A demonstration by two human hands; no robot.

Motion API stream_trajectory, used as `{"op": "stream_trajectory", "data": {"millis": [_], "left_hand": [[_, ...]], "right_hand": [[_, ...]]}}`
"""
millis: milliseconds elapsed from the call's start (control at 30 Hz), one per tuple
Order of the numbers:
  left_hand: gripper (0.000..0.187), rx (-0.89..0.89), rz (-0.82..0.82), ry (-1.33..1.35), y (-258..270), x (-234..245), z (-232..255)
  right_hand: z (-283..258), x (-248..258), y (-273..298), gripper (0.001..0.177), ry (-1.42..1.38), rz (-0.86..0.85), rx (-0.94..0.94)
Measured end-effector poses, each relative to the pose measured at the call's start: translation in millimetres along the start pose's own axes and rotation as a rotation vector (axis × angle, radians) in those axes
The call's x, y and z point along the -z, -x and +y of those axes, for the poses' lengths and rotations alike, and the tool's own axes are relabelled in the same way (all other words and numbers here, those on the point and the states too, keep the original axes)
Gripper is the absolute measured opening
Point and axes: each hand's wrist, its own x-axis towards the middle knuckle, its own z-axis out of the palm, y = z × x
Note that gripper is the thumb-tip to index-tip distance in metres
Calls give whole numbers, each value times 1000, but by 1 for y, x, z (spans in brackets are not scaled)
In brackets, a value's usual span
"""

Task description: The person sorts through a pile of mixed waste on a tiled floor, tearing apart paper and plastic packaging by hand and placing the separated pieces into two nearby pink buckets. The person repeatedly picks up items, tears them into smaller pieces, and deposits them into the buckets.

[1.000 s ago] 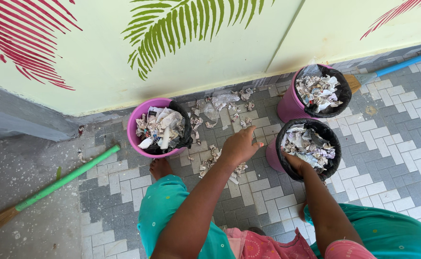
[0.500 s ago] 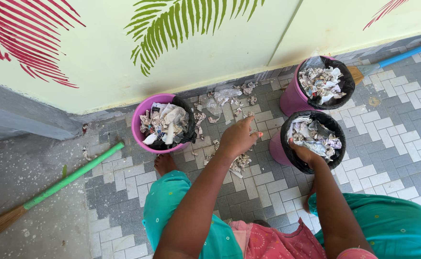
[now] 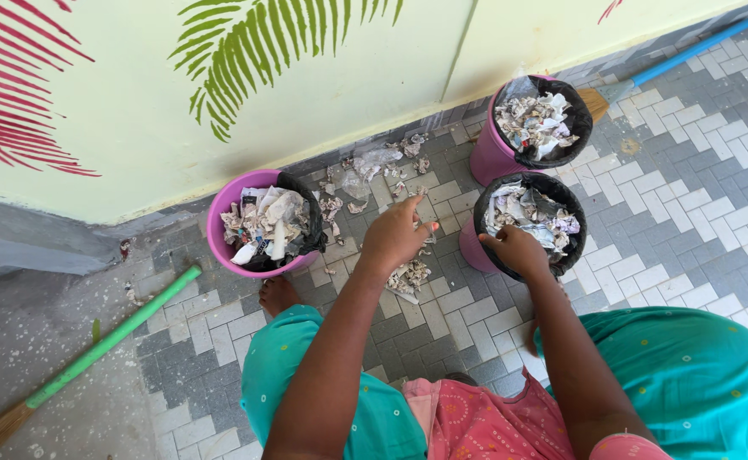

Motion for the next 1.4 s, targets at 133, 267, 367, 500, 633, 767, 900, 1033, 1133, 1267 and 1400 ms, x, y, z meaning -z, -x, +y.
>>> {"op": "stream_trajectory", "data": {"millis": [133,267,367,500,633,767,900,1033,1133,1267,1400], "left_hand": [[67,13,-12,-19,-7,3,4],[67,0,-61,-69,-5,-11,2],[67,-53,-61,-91,-9,-16,-1],[66,-81,-51,-107,-11,-22,-9],[68,-109,-86,-117,-14,-31,-7],[67,-111,-107,-131,-15,-36,-5],[69,-93,-127,-154,-18,-38,0],[70,-79,-151,-156,-18,-37,3],[70,-70,-170,-166,-18,-33,5],[69,-9,-210,-190,-19,-31,9],[67,11,-208,-205,-22,-36,4]], "right_hand": [[-22,-30,5,77,275,38,75],[-14,-83,14,40,274,264,108],[5,-94,10,20,208,352,152],[25,-103,10,15,174,377,214],[35,-100,11,24,148,422,285],[34,-90,18,29,178,336,253],[13,-60,32,49,181,273,240],[-15,-6,43,69,171,272,229],[-15,59,34,63,117,271,199],[37,162,20,59,-34,334,49],[140,224,9,47,-274,429,-34]]}}
